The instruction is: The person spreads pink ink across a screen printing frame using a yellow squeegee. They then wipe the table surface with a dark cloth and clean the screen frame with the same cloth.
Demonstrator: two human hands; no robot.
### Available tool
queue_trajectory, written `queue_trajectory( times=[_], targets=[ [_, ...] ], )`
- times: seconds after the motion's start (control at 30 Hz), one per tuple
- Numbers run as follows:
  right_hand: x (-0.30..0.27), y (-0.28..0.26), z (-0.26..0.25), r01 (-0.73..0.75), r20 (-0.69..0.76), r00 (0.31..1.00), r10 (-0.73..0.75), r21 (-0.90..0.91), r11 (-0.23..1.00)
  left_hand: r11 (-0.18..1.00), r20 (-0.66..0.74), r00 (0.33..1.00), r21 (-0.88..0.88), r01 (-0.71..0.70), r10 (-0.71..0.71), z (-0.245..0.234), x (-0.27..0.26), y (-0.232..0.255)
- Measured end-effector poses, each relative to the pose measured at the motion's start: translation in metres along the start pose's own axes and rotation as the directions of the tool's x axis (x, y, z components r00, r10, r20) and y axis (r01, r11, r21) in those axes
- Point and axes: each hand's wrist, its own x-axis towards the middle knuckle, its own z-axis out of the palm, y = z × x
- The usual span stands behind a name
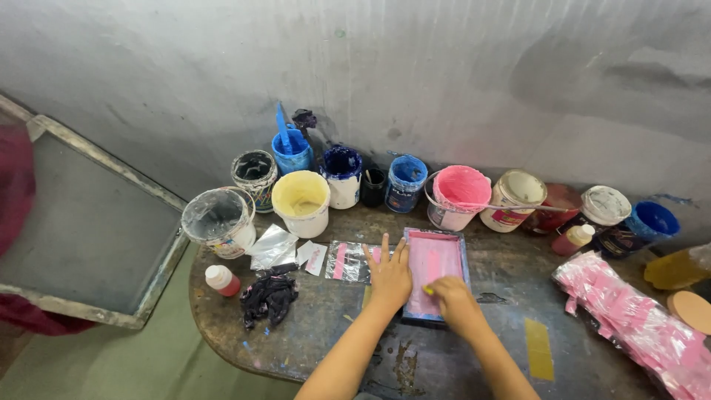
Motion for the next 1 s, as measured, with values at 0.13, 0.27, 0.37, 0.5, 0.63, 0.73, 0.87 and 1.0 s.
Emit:
queue_trajectory(
  times=[0.13, 0.27, 0.37, 0.5, 0.63, 0.73, 0.87, 1.0],
  targets=[
    [-0.028, -0.036, -0.030, -0.038, 0.078, 0.996, 0.032, 0.077, 0.996, 1.000, -0.032, 0.999, 0.011, -0.002, 0.003, 0.010, 0.000, 0.000],
    [-0.011, -0.059, -0.064, -0.141, 0.136, 0.985, 0.109, 0.254, 0.957, 1.000, -0.040, 0.999, 0.027, -0.002, 0.003, 0.008, -0.001, 0.001],
    [0.016, 0.010, -0.041, -0.159, 0.035, 0.987, 0.156, 0.126, 0.979, 0.999, -0.031, 1.000, 0.037, 0.001, 0.000, 0.007, 0.001, 0.002],
    [0.069, 0.036, -0.051, -0.201, -0.116, 0.974, 0.197, -0.024, 0.979, 0.999, -0.015, 1.000, 0.046, 0.006, -0.005, 0.005, 0.000, 0.003],
    [0.081, 0.048, -0.040, -0.145, -0.146, 0.981, 0.128, -0.111, 0.983, 1.000, -0.014, 1.000, 0.017, 0.014, -0.014, 0.007, 0.000, 0.002],
    [0.060, 0.043, -0.031, -0.132, -0.101, 0.988, 0.120, -0.134, 0.982, 1.000, 0.000, 1.000, 0.013, 0.016, -0.016, 0.009, 0.001, 0.000],
    [0.006, 0.022, -0.022, -0.147, -0.001, 0.989, 0.149, -0.178, 0.973, 1.000, -0.009, 1.000, -0.013, 0.001, -0.001, 0.007, 0.000, -0.001],
    [-0.032, -0.029, -0.049, -0.180, 0.075, 0.981, 0.179, 0.013, 0.984, 1.000, 0.040, 0.999, -0.018, 0.012, -0.011, 0.014, 0.005, 0.000]
  ],
)
